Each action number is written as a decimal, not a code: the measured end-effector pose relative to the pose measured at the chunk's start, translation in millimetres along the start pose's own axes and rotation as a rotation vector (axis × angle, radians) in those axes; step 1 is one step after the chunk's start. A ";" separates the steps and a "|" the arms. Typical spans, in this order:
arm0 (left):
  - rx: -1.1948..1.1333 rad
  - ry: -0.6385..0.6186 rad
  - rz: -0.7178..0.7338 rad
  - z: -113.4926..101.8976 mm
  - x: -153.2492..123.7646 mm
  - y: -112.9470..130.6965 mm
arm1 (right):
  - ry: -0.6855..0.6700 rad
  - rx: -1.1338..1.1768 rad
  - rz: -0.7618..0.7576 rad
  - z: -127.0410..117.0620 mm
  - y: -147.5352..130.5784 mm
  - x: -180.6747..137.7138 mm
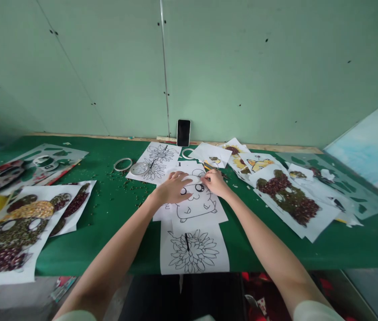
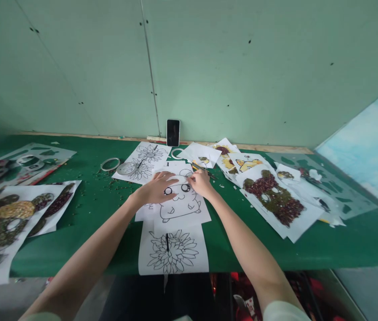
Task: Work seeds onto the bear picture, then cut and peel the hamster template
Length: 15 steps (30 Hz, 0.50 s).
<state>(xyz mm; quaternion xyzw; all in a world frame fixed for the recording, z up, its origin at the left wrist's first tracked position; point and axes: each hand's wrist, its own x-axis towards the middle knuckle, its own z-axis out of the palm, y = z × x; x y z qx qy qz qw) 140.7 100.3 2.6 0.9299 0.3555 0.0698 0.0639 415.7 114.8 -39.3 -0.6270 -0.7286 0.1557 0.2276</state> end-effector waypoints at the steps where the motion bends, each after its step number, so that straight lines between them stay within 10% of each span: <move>1: 0.006 0.017 0.018 0.9 0.6 1.2 | -0.009 -0.005 0.006 0.3 -2.0 -0.5; 15: 0.054 0.021 0.070 6.3 4.3 9.9 | 0.037 -0.075 0.042 6.5 -11.7 -2.9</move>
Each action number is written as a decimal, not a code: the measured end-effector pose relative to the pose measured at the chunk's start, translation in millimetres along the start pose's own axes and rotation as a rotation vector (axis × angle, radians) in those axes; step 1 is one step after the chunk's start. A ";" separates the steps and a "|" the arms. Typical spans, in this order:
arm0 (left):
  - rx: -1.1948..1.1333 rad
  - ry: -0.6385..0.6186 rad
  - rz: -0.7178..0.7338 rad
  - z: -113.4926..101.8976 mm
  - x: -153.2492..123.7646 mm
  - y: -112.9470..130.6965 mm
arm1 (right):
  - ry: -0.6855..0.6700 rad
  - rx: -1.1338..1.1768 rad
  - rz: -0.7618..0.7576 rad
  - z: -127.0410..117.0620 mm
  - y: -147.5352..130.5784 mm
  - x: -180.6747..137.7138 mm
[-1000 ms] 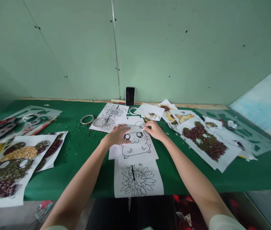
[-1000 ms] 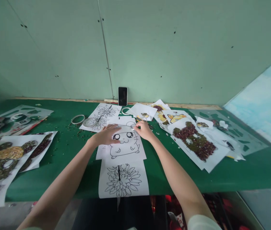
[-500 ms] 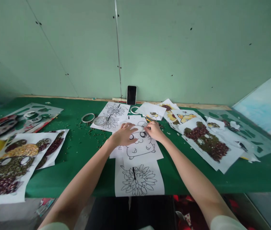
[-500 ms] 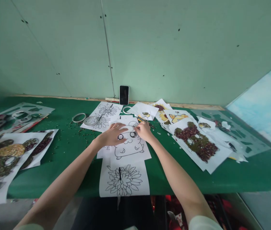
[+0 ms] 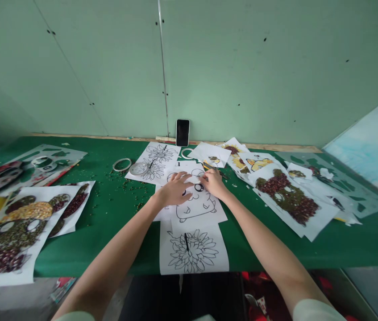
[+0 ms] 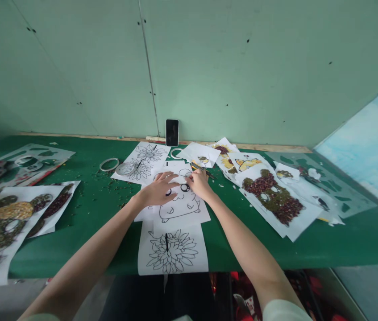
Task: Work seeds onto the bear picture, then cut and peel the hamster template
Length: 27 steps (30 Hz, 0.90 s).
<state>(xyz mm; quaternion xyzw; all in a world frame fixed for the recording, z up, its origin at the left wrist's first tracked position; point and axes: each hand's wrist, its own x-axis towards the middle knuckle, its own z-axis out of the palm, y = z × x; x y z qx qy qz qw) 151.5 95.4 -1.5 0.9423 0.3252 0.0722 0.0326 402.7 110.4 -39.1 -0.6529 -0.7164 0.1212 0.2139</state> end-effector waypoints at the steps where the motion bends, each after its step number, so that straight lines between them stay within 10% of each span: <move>1: 0.001 -0.002 -0.004 -0.3 -0.1 -0.3 | 0.003 0.000 0.000 0.5 0.6 0.1; 27: -0.023 0.036 0.025 11.5 2.9 7.7 | -0.057 -0.023 0.003 -0.9 -4.5 -3.4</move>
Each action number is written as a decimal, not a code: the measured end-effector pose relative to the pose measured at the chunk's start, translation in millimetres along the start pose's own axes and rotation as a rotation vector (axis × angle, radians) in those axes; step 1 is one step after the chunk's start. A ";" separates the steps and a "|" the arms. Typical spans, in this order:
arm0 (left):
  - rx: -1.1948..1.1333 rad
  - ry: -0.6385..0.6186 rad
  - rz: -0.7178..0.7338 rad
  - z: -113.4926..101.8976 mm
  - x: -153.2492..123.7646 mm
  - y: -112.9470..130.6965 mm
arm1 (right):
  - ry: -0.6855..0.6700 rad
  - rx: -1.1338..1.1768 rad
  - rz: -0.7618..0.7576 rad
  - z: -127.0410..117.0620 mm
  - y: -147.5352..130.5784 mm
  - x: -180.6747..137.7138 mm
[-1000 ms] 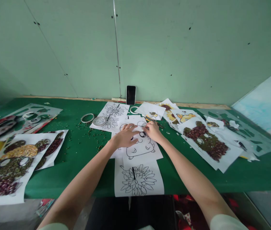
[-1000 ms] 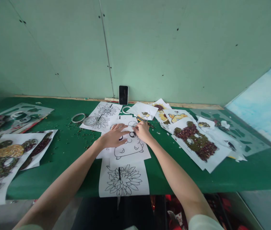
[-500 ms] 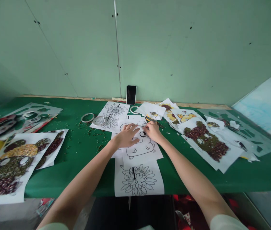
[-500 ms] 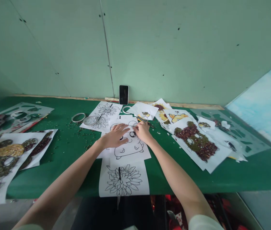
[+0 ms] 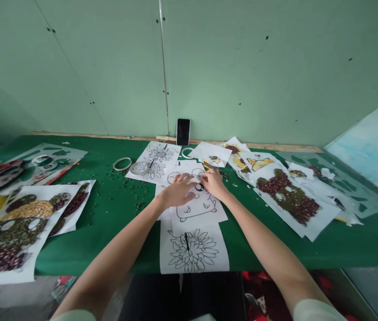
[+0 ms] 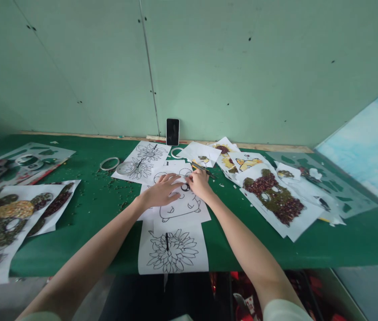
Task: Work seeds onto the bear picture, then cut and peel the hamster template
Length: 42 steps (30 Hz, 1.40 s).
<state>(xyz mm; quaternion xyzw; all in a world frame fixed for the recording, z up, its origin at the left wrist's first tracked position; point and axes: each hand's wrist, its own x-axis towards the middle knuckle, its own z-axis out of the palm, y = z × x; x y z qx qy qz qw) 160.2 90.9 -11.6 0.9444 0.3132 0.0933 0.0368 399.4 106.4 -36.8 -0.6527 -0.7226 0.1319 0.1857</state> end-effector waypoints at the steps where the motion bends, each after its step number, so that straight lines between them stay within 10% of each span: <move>1: -0.002 0.000 -0.004 0.1 0.1 0.1 | 0.002 -0.008 0.003 -0.3 -0.3 -0.2; 25: -0.061 -0.022 -0.069 8.9 2.4 -4.8 | 0.019 -0.156 0.091 -10.0 -27.9 -11.1; 42: -0.012 0.025 -0.069 8.1 3.8 0.0 | 0.038 -0.052 0.098 -8.4 0.1 0.5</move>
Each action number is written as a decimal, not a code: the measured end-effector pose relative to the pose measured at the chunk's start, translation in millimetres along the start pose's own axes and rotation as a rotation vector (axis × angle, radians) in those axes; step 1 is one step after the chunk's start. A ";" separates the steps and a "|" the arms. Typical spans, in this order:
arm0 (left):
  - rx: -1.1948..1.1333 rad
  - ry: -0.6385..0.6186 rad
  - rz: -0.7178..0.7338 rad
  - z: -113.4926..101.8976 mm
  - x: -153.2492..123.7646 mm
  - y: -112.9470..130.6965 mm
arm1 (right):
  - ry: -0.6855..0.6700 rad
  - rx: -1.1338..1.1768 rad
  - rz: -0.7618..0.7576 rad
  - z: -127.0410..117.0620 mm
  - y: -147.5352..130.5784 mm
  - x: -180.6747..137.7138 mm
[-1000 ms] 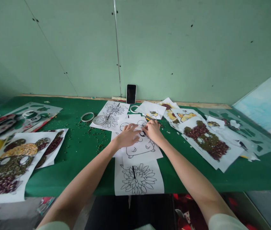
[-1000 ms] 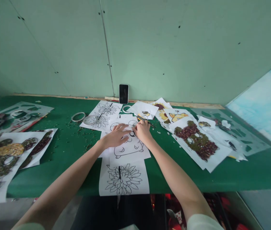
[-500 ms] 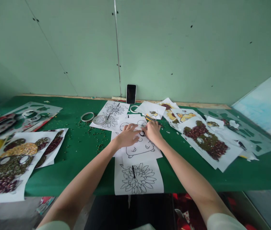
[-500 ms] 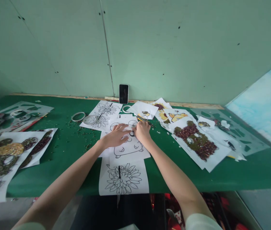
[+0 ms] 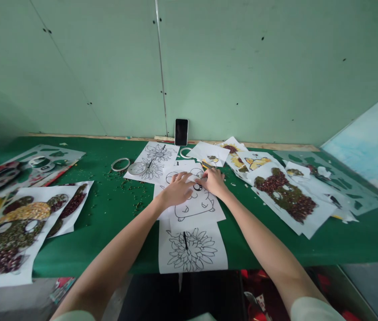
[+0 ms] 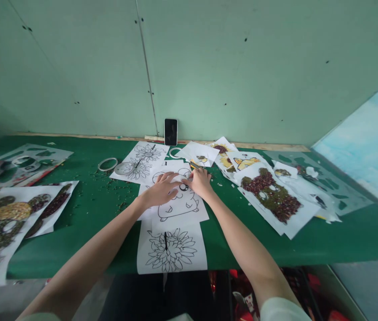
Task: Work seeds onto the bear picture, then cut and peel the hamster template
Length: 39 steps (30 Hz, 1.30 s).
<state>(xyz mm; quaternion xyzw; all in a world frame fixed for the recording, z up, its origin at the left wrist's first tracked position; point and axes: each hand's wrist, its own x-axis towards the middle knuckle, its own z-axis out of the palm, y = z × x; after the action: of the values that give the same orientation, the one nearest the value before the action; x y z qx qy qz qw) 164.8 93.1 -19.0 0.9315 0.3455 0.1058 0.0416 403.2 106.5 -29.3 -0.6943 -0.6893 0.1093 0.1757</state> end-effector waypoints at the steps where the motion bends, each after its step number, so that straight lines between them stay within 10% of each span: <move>1: -0.007 0.002 -0.002 -0.2 0.5 0.4 | -0.002 -0.003 0.002 1.1 -1.5 -0.4; 18: -0.034 0.030 -0.032 -11.6 1.3 -1.4 | -0.015 -0.048 0.012 -9.5 -2.7 -3.0; 26: -0.106 0.410 -0.029 -19.3 4.3 -19.5 | 0.024 0.120 -0.199 -5.1 -0.1 -1.5; 39: -0.079 0.688 -0.245 -44.8 -3.0 -41.8 | 0.099 0.202 -0.279 20.7 -2.5 -0.5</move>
<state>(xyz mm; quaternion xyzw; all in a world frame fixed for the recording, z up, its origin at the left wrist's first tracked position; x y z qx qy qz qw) 126.0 123.0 17.9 0.7910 0.4437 0.4203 -0.0287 392.7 107.8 -47.3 -0.5751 -0.7551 0.1183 0.2918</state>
